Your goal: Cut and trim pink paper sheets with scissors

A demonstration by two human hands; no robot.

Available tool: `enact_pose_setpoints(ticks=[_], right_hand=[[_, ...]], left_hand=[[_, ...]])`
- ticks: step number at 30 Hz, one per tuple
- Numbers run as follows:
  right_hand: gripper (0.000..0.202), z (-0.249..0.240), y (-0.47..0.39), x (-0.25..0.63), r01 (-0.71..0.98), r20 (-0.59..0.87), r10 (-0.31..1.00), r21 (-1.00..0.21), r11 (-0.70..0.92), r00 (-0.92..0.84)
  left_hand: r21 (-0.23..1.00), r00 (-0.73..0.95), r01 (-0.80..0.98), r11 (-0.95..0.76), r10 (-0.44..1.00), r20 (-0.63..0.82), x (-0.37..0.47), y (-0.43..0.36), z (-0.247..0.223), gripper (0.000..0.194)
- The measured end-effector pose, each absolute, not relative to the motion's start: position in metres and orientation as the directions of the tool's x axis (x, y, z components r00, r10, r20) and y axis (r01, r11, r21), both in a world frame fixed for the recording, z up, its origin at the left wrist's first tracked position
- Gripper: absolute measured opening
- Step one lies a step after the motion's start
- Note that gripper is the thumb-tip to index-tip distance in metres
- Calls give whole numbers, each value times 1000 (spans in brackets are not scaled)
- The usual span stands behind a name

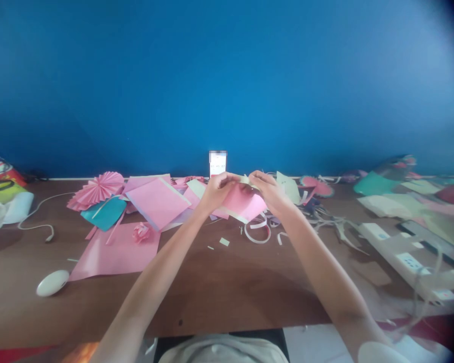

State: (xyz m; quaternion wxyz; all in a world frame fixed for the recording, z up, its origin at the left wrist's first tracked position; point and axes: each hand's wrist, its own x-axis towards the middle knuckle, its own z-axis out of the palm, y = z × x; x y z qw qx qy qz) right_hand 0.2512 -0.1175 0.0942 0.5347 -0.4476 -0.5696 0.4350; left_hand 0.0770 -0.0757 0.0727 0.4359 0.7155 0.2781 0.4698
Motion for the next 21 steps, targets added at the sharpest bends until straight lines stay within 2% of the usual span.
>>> enact_pose_setpoints(ticks=[6,13,21], right_hand=[[26,97,-120,250,67,231,973,-971,230,0],[25,101,-123,251,-49,170,985,-984,171,22],[31,108,-127,254,24,190,982,-981,190,-15]], left_hand=[[860,429,45,-509,787,443,76,-72,73,24],[839,417,63,-540,778,470,78,-70,67,27],[786,402,177,-592,772,492,75,-74,72,33]])
